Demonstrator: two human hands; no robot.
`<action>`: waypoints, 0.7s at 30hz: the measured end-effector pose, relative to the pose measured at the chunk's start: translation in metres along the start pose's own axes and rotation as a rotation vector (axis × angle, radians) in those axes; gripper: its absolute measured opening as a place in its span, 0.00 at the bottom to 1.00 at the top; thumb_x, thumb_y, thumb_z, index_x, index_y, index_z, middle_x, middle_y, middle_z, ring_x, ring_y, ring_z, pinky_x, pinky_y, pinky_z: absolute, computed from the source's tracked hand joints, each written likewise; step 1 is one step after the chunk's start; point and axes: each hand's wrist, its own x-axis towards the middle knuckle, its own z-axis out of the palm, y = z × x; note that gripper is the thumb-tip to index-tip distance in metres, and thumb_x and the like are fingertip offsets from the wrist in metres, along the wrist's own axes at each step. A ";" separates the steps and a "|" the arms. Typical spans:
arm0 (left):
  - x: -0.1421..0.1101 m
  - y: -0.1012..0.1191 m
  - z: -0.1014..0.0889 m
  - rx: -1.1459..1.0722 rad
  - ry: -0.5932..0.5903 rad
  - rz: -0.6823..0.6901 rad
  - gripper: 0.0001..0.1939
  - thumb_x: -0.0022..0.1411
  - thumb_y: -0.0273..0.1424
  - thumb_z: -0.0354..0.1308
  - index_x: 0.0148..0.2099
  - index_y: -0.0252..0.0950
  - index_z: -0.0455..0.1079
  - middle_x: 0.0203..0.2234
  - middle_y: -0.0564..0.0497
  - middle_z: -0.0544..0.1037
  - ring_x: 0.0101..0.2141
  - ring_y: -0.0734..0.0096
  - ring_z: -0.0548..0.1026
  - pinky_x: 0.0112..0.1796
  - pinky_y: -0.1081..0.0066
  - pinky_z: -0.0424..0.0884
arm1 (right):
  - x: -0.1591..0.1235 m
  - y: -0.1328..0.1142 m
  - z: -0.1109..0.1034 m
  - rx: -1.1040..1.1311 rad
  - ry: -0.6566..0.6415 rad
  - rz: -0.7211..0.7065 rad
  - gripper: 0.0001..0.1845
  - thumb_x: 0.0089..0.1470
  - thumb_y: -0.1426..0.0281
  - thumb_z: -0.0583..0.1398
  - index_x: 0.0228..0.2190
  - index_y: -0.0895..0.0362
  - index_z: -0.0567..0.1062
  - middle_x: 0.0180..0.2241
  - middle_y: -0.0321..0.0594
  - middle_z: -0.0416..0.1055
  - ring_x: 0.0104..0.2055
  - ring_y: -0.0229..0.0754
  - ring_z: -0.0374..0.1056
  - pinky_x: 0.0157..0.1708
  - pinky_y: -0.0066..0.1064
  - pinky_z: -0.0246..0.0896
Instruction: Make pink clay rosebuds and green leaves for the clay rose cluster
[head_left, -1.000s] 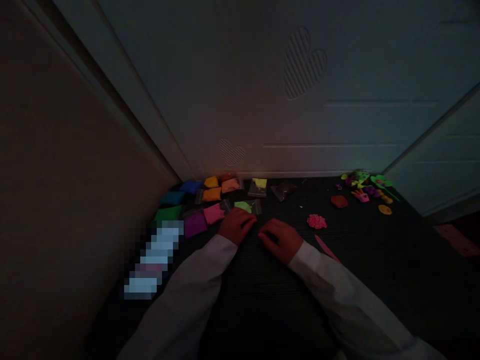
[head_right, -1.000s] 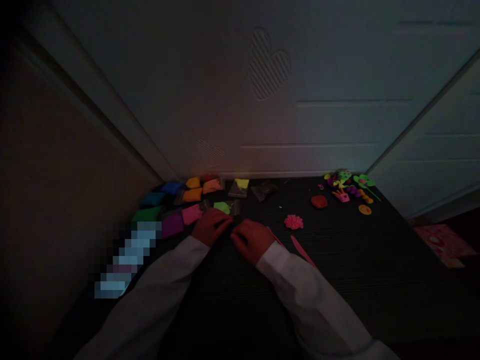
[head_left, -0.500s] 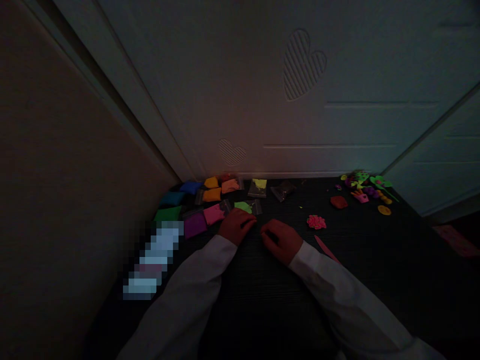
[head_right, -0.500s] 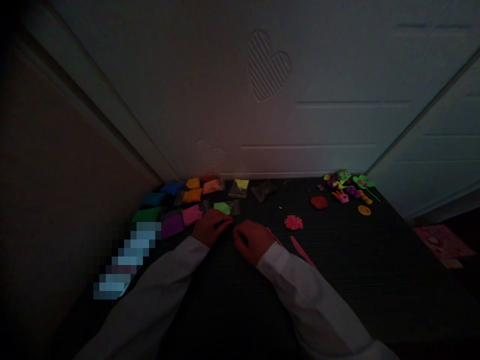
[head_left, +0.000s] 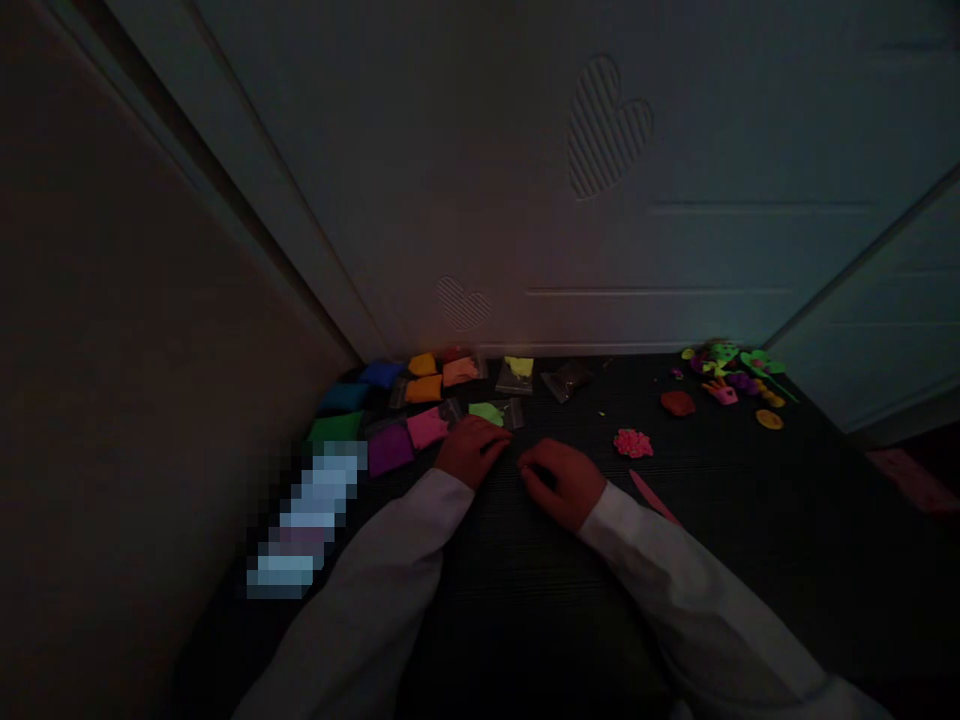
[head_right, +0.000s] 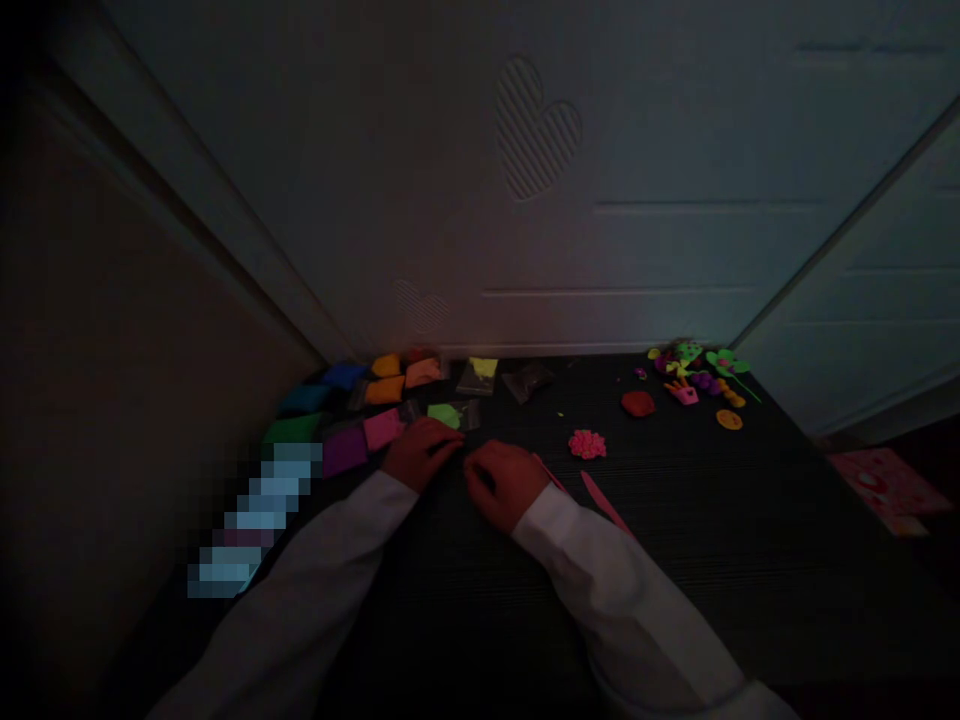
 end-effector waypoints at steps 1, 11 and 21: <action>0.000 0.000 0.000 -0.002 -0.003 0.006 0.05 0.53 0.29 0.54 0.33 0.36 0.70 0.26 0.51 0.75 0.31 0.72 0.70 0.35 0.69 0.66 | 0.000 0.000 0.000 0.000 0.000 -0.002 0.08 0.49 0.73 0.52 0.34 0.56 0.67 0.31 0.38 0.65 0.34 0.36 0.61 0.36 0.28 0.56; 0.001 0.002 -0.002 0.049 -0.040 -0.037 0.08 0.52 0.35 0.55 0.28 0.35 0.70 0.24 0.50 0.73 0.30 0.70 0.68 0.33 0.67 0.64 | 0.001 0.002 0.000 -0.034 -0.011 0.008 0.09 0.51 0.65 0.53 0.31 0.56 0.68 0.30 0.38 0.66 0.32 0.35 0.62 0.33 0.28 0.56; -0.003 -0.002 -0.001 0.135 -0.093 -0.068 0.09 0.52 0.38 0.54 0.33 0.44 0.73 0.29 0.51 0.74 0.35 0.64 0.65 0.36 0.60 0.56 | -0.008 -0.010 0.003 -0.158 -0.111 -0.052 0.09 0.51 0.67 0.53 0.33 0.54 0.71 0.32 0.37 0.69 0.36 0.37 0.63 0.36 0.32 0.50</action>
